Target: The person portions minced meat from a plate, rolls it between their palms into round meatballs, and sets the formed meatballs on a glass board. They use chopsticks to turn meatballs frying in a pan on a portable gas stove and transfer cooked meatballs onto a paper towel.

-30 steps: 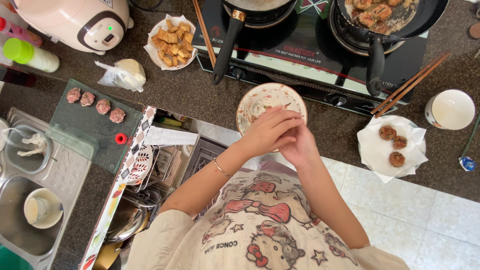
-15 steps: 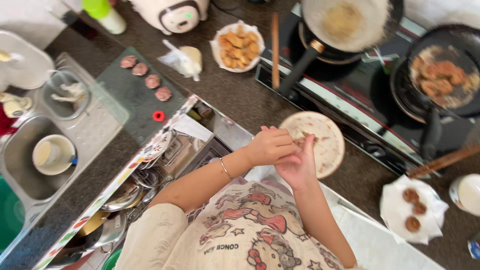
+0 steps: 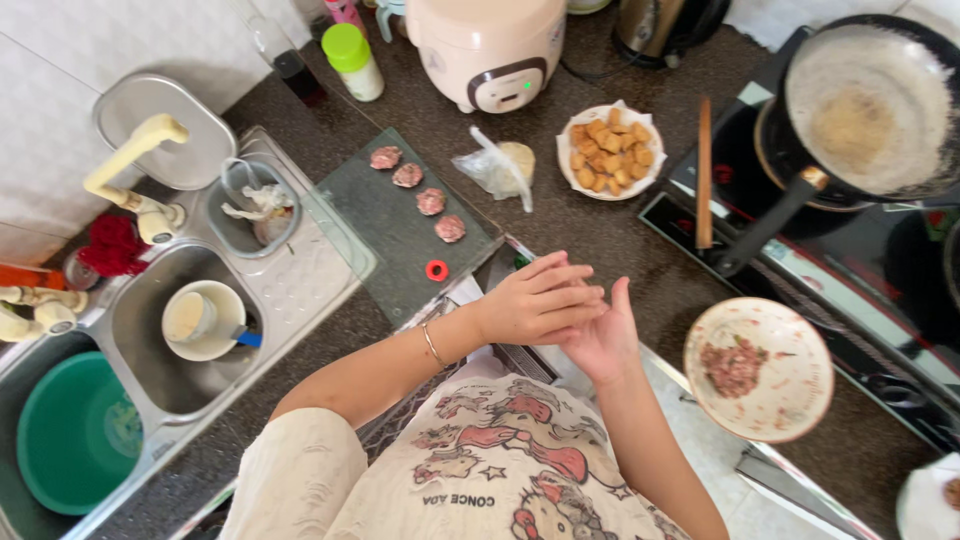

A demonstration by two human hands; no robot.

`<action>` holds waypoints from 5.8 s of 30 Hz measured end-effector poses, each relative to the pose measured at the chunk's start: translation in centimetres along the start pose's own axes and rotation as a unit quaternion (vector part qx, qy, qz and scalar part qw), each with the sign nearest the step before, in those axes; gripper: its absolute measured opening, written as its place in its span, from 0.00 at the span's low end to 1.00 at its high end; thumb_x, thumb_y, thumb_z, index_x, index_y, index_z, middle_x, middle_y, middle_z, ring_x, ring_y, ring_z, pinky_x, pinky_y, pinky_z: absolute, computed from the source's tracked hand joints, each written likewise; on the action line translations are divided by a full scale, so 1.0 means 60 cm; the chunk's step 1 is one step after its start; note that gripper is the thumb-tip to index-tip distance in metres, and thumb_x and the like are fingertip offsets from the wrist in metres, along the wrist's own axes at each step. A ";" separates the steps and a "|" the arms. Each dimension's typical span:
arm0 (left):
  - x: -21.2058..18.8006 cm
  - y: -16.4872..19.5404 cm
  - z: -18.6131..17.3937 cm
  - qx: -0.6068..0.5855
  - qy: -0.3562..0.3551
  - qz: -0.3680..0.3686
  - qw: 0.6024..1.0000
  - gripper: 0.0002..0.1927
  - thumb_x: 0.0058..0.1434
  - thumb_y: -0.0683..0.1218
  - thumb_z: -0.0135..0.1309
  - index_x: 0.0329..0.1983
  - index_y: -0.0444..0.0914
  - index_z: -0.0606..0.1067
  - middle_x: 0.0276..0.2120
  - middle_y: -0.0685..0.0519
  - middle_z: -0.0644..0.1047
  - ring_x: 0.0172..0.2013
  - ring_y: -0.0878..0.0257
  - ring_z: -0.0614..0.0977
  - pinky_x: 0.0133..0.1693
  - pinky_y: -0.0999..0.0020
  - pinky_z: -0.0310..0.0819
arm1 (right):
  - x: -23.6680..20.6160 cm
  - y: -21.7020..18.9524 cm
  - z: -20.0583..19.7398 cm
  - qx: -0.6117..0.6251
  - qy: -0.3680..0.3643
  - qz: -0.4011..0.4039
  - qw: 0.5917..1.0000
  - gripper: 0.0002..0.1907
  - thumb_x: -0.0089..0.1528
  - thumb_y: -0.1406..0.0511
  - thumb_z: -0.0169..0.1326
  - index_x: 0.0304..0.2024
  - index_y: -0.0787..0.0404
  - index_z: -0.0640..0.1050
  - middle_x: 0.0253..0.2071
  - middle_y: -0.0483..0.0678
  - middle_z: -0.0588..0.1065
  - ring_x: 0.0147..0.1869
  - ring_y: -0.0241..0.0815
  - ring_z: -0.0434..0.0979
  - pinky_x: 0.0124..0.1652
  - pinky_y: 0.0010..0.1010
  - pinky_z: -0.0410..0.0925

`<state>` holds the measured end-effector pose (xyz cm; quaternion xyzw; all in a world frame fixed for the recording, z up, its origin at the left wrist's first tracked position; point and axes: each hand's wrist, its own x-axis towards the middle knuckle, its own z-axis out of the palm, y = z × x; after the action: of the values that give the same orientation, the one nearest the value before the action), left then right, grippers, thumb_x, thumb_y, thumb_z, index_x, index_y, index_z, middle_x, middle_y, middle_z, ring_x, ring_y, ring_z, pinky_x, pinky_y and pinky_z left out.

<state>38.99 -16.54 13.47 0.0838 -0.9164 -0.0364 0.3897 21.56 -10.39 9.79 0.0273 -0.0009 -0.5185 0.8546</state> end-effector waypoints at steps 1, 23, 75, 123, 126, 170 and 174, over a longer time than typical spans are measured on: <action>-0.017 -0.009 -0.019 0.012 -0.007 -0.010 1.000 0.23 0.60 0.51 0.62 0.57 0.39 0.77 0.58 0.50 0.74 0.61 0.50 0.75 0.65 0.51 0.66 | 0.022 0.013 0.002 -0.022 0.047 -0.026 0.998 0.50 0.69 0.34 0.22 0.70 0.66 0.65 0.72 0.57 0.65 0.75 0.52 0.63 0.68 0.44 0.63; -0.154 -0.109 -0.132 -0.068 -0.030 -0.080 0.994 0.23 0.59 0.48 0.61 0.56 0.34 0.77 0.57 0.48 0.78 0.59 0.51 0.80 0.62 0.56 0.75 | 0.208 0.166 -0.050 -0.125 0.271 -0.093 0.950 0.32 0.72 0.49 0.26 0.63 0.64 0.67 0.66 0.54 0.70 0.68 0.47 0.72 0.59 0.35 0.74; -0.312 -0.213 -0.265 -0.306 -0.127 -0.182 0.926 0.23 0.65 0.44 0.60 0.64 0.38 0.74 0.65 0.50 0.74 0.65 0.53 0.76 0.66 0.59 0.71 | 0.304 0.287 -0.086 -0.074 0.168 0.025 0.983 0.51 0.67 0.31 0.27 0.61 0.69 0.69 0.56 0.54 0.75 0.58 0.48 0.76 0.59 0.41 0.71; -0.443 -0.173 -0.124 -0.701 0.329 -0.486 0.406 0.27 0.76 0.43 0.44 0.76 0.31 0.58 0.72 0.42 0.65 0.70 0.52 0.68 0.69 0.58 0.64 | 0.372 0.351 -0.077 -0.219 0.282 -0.073 0.931 0.56 0.62 0.31 0.19 0.75 0.67 0.49 0.76 0.56 0.54 0.81 0.48 0.49 0.74 0.44 0.43; -0.455 -0.178 -0.116 -0.738 0.390 -0.462 0.300 0.26 0.77 0.45 0.39 0.76 0.31 0.56 0.71 0.42 0.65 0.70 0.52 0.67 0.68 0.58 0.65 | 0.371 0.357 -0.070 -0.227 0.308 -0.077 0.921 0.53 0.65 0.33 0.20 0.76 0.66 0.41 0.80 0.57 0.46 0.85 0.47 0.41 0.76 0.44 0.38; -0.590 -0.556 -0.185 -0.114 -0.089 -0.548 0.824 0.30 0.56 0.40 0.65 0.63 0.43 0.73 0.44 0.48 0.83 0.41 0.54 0.85 0.43 0.61 0.79 | 0.356 0.332 -0.185 -0.290 0.505 -0.016 0.813 0.34 0.71 0.47 0.28 0.67 0.62 0.67 0.73 0.51 0.63 0.76 0.50 0.61 0.68 0.45 0.60; -0.586 -0.549 -0.209 -0.034 -0.142 -0.495 0.857 0.22 0.56 0.41 0.65 0.55 0.43 0.80 0.48 0.50 0.82 0.48 0.52 0.82 0.47 0.59 0.78 | 0.353 0.330 -0.191 -0.285 0.515 -0.019 0.808 0.33 0.71 0.47 0.28 0.65 0.62 0.68 0.71 0.51 0.65 0.76 0.49 0.62 0.67 0.45 0.61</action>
<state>76.16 -42.57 -7.08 0.5065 -0.7977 -0.2674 0.1888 49.22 -19.53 -1.26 0.0453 0.5881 -0.4217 0.6887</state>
